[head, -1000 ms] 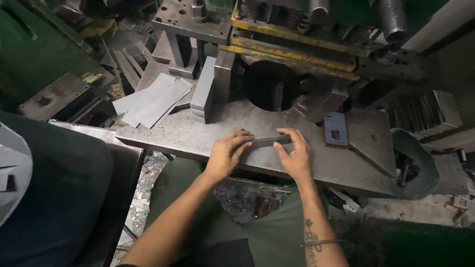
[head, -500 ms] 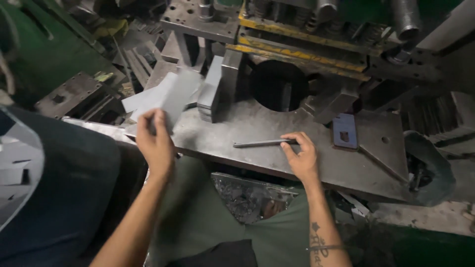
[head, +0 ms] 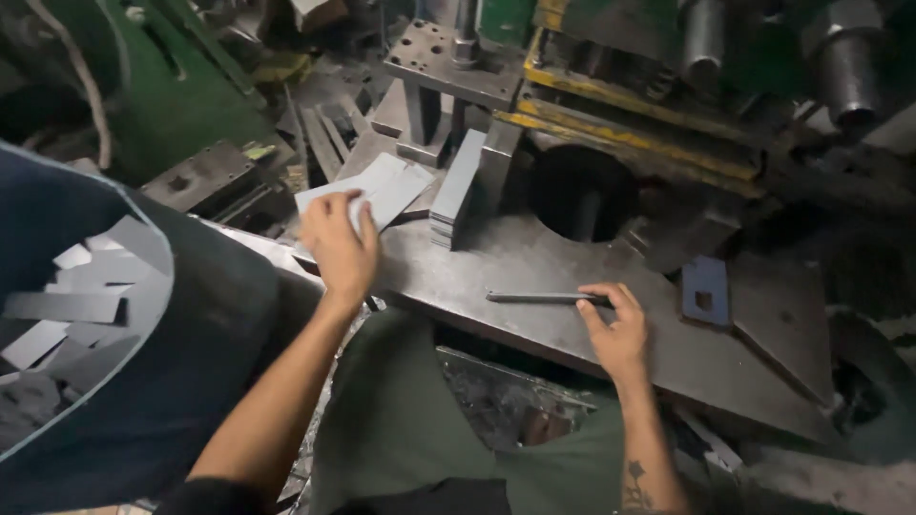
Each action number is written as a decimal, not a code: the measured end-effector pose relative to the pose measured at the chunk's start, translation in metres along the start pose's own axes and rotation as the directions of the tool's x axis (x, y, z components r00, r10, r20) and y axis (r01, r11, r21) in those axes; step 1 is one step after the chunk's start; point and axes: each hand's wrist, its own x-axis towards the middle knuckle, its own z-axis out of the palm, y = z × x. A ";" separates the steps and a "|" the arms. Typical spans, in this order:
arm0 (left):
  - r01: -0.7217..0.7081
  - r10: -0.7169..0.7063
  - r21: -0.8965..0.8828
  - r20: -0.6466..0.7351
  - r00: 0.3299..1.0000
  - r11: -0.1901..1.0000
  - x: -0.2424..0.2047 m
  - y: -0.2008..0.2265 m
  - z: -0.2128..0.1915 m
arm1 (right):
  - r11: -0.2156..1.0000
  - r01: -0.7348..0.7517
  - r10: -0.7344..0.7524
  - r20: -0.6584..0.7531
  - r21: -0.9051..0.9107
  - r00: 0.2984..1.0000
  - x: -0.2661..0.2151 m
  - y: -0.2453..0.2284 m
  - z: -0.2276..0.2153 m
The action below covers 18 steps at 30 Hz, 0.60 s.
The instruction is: Manually shaping metal plates using an industrial stamping machine.
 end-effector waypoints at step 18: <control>0.150 0.173 -0.682 0.382 0.908 0.716 -0.122 0.142 0.028 | 0.969 -0.215 0.220 -0.029 0.125 0.975 0.003 -0.043 -0.001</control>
